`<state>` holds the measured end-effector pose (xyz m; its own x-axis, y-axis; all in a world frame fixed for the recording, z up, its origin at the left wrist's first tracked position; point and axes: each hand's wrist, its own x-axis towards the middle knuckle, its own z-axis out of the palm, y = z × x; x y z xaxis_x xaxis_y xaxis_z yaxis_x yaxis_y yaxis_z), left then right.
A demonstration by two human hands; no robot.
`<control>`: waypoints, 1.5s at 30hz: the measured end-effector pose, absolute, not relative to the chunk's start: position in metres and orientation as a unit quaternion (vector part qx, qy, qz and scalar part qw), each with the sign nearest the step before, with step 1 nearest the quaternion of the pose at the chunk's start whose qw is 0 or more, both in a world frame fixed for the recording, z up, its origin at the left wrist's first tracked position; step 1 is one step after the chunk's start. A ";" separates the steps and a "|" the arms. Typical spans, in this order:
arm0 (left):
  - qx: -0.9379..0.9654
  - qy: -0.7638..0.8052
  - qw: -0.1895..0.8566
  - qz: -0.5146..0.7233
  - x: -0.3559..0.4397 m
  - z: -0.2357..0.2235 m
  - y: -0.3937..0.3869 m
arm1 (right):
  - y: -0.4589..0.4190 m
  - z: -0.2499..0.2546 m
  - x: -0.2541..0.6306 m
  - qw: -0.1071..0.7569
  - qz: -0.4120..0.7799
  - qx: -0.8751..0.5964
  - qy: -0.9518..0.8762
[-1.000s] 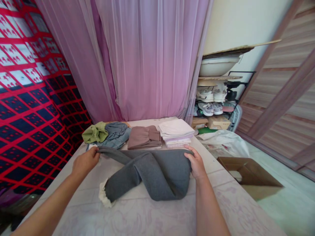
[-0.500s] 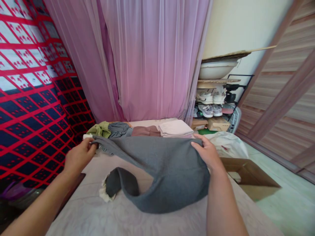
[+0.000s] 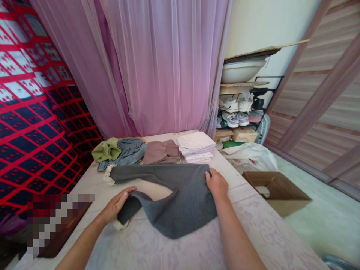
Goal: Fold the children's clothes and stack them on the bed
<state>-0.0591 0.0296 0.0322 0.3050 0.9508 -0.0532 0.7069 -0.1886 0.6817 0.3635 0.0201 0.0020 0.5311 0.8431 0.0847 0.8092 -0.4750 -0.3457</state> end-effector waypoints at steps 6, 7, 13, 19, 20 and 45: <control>0.703 0.569 0.373 0.206 -0.051 0.041 0.027 | 0.019 0.018 0.370 0.134 0.093 -0.863 -0.478; 0.693 0.572 0.389 0.204 -0.053 0.047 0.030 | 0.018 0.023 0.375 0.137 0.094 -0.868 -0.468; 0.718 0.608 0.339 -0.022 -0.086 0.075 0.048 | 0.012 0.038 0.400 0.157 0.077 -0.892 -0.417; 0.740 0.637 0.209 -0.054 -0.088 0.054 0.053 | 0.000 0.024 0.395 0.131 0.132 -0.886 -0.425; 0.740 0.641 0.199 -0.038 -0.085 0.052 0.055 | -0.002 0.024 0.394 0.128 0.138 -0.889 -0.417; 0.569 0.783 0.131 0.213 -0.101 0.034 0.098 | -0.003 0.005 0.420 0.094 0.165 -0.877 -0.440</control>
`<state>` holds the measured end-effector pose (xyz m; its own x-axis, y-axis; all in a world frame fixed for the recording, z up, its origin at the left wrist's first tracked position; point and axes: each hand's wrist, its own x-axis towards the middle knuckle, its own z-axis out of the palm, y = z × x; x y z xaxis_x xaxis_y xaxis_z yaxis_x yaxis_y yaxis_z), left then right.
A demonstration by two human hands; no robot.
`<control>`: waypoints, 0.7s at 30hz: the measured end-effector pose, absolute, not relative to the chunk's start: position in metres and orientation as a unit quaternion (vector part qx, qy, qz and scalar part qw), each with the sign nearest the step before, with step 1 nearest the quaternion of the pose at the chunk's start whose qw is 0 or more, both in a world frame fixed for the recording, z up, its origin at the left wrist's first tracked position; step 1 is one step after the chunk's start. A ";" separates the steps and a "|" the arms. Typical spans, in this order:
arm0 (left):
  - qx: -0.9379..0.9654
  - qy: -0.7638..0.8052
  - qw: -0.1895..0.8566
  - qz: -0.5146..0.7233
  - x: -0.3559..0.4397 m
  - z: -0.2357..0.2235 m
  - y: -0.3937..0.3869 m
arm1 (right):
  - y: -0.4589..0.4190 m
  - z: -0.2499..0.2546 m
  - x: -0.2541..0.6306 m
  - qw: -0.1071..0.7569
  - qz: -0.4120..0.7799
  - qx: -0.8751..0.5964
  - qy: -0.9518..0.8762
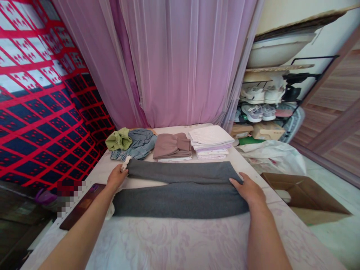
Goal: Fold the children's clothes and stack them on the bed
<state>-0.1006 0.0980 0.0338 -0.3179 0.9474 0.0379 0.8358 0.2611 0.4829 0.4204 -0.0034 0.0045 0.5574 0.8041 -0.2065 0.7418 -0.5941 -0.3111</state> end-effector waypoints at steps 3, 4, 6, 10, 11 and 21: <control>0.622 0.744 0.071 0.231 -0.093 0.030 0.083 | -0.004 0.005 0.425 0.096 0.181 -0.874 -0.440; 0.656 0.716 0.050 0.234 -0.091 0.030 0.076 | -0.005 0.005 0.429 0.096 0.190 -0.872 -0.440; 0.719 0.657 0.015 0.226 -0.090 0.033 0.059 | -0.007 0.006 0.435 0.092 0.206 -0.867 -0.443; 0.783 0.597 0.038 0.172 -0.095 0.044 0.025 | -0.016 0.012 0.443 0.106 0.234 -0.846 -0.467; 0.803 0.574 0.080 0.142 -0.097 0.046 0.018 | -0.019 0.014 0.444 0.119 0.247 -0.839 -0.470; 0.869 0.479 0.119 -0.026 -0.097 0.053 -0.022 | -0.048 0.046 0.432 0.273 0.435 -0.663 -0.545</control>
<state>-0.0973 -0.0215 0.0526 0.5399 0.8267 -0.1586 0.8389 -0.5129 0.1822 0.4323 -0.0476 0.0457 0.0270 0.9597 -0.2797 0.4850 -0.2573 -0.8358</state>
